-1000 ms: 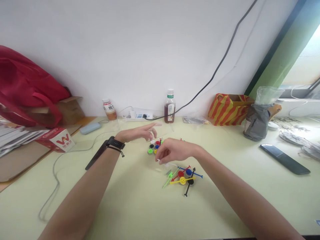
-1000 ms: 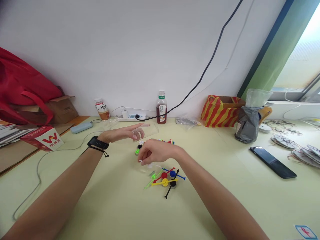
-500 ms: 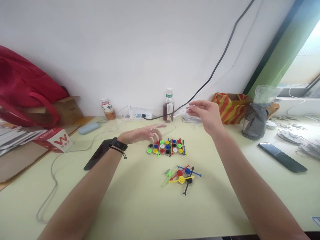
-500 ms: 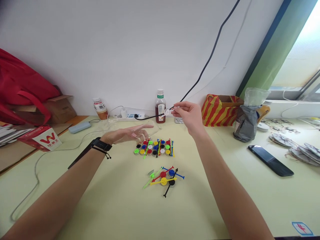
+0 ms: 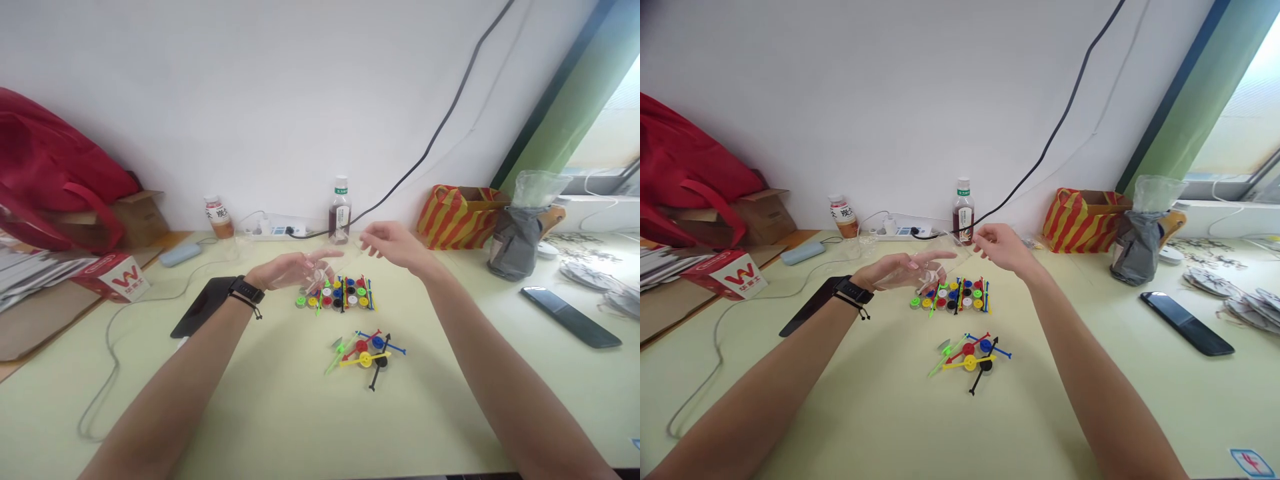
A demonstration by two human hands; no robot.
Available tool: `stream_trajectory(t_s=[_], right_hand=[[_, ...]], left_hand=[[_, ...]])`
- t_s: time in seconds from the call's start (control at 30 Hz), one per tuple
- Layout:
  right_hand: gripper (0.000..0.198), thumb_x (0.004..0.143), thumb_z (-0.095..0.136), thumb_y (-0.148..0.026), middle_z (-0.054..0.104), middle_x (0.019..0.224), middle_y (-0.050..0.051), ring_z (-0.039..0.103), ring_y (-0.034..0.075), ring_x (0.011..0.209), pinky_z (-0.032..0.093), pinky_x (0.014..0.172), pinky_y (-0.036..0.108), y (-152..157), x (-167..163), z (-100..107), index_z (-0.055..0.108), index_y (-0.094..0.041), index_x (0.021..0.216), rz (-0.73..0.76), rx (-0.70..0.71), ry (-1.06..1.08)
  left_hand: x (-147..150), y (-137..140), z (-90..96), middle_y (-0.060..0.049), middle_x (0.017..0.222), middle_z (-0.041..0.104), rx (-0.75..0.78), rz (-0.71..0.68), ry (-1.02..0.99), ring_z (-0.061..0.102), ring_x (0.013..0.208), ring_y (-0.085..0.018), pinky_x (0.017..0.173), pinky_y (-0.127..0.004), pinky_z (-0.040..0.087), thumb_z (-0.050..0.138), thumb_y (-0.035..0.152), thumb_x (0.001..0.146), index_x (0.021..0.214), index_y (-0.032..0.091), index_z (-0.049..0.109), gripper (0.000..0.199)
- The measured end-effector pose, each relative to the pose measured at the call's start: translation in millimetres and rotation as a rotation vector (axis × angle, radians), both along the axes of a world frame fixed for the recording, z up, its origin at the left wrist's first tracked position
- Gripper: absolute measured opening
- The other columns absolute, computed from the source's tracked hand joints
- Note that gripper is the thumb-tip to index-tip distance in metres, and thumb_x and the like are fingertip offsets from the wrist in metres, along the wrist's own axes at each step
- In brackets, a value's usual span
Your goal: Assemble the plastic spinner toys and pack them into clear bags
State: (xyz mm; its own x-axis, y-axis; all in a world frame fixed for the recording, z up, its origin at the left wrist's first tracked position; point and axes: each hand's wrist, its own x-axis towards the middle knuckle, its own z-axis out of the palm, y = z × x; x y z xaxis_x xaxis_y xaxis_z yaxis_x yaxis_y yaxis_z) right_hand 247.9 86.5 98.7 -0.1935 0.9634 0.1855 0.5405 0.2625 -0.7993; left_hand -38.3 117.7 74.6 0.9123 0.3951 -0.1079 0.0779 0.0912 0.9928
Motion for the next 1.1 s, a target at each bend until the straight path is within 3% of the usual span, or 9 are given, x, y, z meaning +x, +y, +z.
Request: stream_trajectory(t_s=[0.07,0.23,0.37,0.53,0.7,0.83,0.97,1.1], right_hand=[[0.015,0.094,0.064,-0.032,0.078,0.097,0.009,0.069,0.017,0.076,0.05,0.061,0.026,-0.7,6.6,0.0,0.07,-0.018,0.093,0.118,-0.093,-0.225],[0.024,0.081,0.075,-0.033,0.077,0.097,0.007,0.071,0.021,0.086,0.05,0.068,0.026,-5.9,-10.8,-13.1,0.075,-0.017,0.099,0.696,-0.356,-0.533],[0.041,0.069,0.086,-0.037,0.076,0.093,0.002,0.069,0.018,0.079,0.049,0.066,0.025,-11.7,-44.7,-31.1,0.074,-0.018,0.103,0.887,-0.512,-0.646],[0.02,0.072,0.082,-0.026,0.074,0.083,0.0,0.066,0.015,0.072,0.046,0.063,0.023,-15.2,-61.1,-44.4,0.075,-0.016,0.088,0.908,-0.597,-0.663],[0.009,0.078,0.077,-0.022,0.071,0.082,-0.001,0.064,0.014,0.075,0.046,0.064,0.022,-12.4,-53.5,-41.2,0.074,-0.016,0.084,0.927,-0.458,-0.582],[0.007,0.087,0.068,-0.022,0.067,0.08,-0.001,0.061,0.013,0.073,0.047,0.066,0.023,-18.7,-39.8,-16.5,0.071,-0.016,0.09,0.911,-0.363,-0.479],[0.021,0.094,0.066,-0.038,0.066,0.085,0.001,0.058,0.013,0.075,0.047,0.07,0.025,-30.2,-13.3,19.1,0.071,-0.017,0.098,0.901,-0.287,-0.261],[0.03,0.089,0.074,-0.048,0.056,0.072,-0.002,0.047,0.012,0.064,0.04,0.06,0.026,-28.9,23.6,33.8,0.071,-0.019,0.093,0.592,-0.088,0.106]], left_hand=[[-1.8,2.1,-1.6,-0.01,0.116,0.06,-0.003,-0.004,0.027,0.056,0.088,-0.022,0.084,-0.035,0.044,0.048,0.031,0.086,0.161,0.022,0.029,0.078],[-6.2,5.0,-3.3,-0.009,0.118,0.059,-0.026,-0.004,0.082,0.057,0.092,-0.023,0.084,-0.034,0.046,0.048,0.032,0.089,0.161,0.026,0.029,0.075],[-7.1,5.8,-3.5,-0.009,0.12,0.06,-0.038,-0.031,0.096,0.058,0.091,-0.023,0.083,-0.035,0.047,0.049,0.035,0.09,0.162,0.027,0.027,0.075],[-6.5,6.9,-4.5,-0.009,0.121,0.061,-0.055,-0.037,0.115,0.057,0.085,-0.02,0.079,-0.032,0.046,0.052,0.035,0.089,0.161,0.026,0.028,0.076],[-6.4,6.1,-4.5,-0.008,0.119,0.063,-0.055,-0.044,0.112,0.057,0.09,-0.02,0.079,-0.03,0.046,0.051,0.033,0.09,0.161,0.026,0.03,0.074],[-7.5,6.0,-3.5,-0.007,0.115,0.063,-0.061,-0.055,0.103,0.058,0.093,-0.021,0.079,-0.029,0.045,0.05,0.033,0.09,0.161,0.026,0.029,0.074],[-8.8,5.8,-2.5,-0.007,0.118,0.062,-0.086,-0.024,0.129,0.057,0.092,-0.02,0.081,-0.029,0.045,0.051,0.031,0.09,0.16,0.026,0.031,0.074],[-8.7,5.9,-2.9,-0.007,0.116,0.063,-0.076,-0.031,0.134,0.056,0.084,-0.018,0.077,-0.029,0.044,0.05,0.03,0.09,0.161,0.025,0.031,0.074]])
